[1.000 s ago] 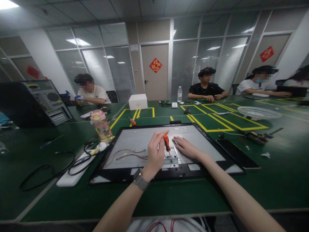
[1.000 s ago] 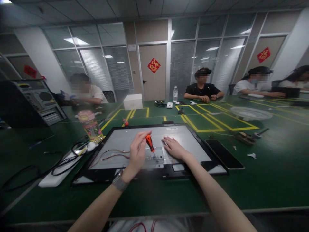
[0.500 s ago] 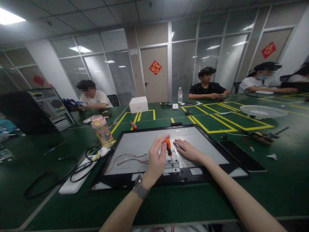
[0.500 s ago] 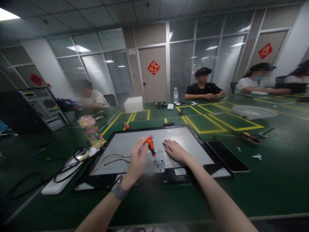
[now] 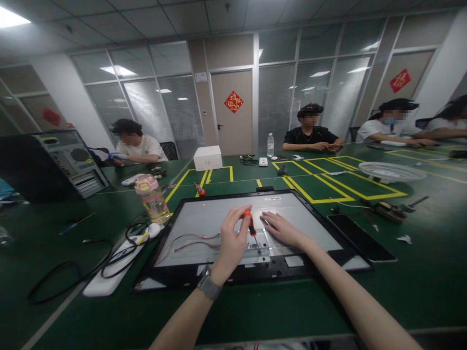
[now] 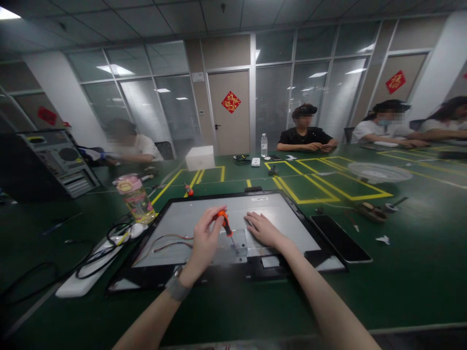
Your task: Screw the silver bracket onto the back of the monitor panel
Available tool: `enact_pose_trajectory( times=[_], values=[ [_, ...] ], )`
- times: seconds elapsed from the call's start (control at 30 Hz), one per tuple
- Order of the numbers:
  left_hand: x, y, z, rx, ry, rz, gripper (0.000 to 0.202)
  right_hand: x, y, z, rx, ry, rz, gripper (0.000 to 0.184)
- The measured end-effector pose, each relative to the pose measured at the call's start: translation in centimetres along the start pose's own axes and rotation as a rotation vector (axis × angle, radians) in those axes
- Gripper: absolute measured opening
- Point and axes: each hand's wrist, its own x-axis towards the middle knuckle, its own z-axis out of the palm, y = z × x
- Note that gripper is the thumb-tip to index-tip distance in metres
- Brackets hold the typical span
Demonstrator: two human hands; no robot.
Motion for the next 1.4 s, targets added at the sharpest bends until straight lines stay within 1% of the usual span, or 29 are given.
enact_pose_trajectory(
  times=[0.1,0.27,0.37,0.47,0.53,0.7,0.77,0.9,1.0,1.1,1.27,1.4],
  values=[
    [0.0,0.0,-0.1,0.022,0.028,0.021,0.019,0.0,0.0,-0.2,0.004,-0.017,0.002,0.049],
    [0.0,-0.1,-0.1,-0.038,-0.030,0.017,0.029,-0.1,-0.4,-0.4,-0.003,-0.019,0.011,0.050],
    [0.0,-0.2,-0.1,-0.024,-0.007,0.032,0.025,-0.2,-0.6,-0.5,-0.005,-0.015,0.016,0.049],
    [0.1,-0.4,0.0,0.028,0.041,0.052,0.020,-0.3,-0.6,-0.4,-0.017,-0.015,0.015,0.049],
    [0.1,-0.5,-0.1,0.037,0.048,0.049,0.019,-0.4,-0.6,-0.4,-0.026,-0.013,0.018,0.049],
    [0.3,-0.7,-0.2,-0.042,-0.029,0.012,0.032,-0.4,-0.5,-0.2,-0.044,-0.013,0.034,0.048],
    [0.4,-0.6,-0.1,-0.050,-0.036,0.016,0.031,-0.4,-0.6,-0.3,-0.057,-0.018,0.045,0.048],
    [0.6,-0.3,-0.1,-0.008,-0.003,0.070,0.024,-0.4,-0.8,-0.5,-0.085,-0.045,0.064,0.050],
    [0.5,0.1,-0.1,-0.004,-0.031,0.091,0.024,-0.4,-1.0,-0.6,-0.085,-0.053,0.069,0.050],
    [0.3,0.3,-0.1,-0.017,-0.063,0.092,0.030,-0.4,-1.0,-0.6,-0.078,-0.043,0.070,0.049],
    [0.3,0.2,-0.1,0.014,-0.012,0.080,0.024,-0.4,-0.7,-0.5,-0.074,-0.044,0.060,0.049],
    [0.5,0.2,-0.2,-0.022,-0.055,0.061,0.029,-0.4,-0.7,-0.4,-0.068,-0.031,0.057,0.049]
  ],
)
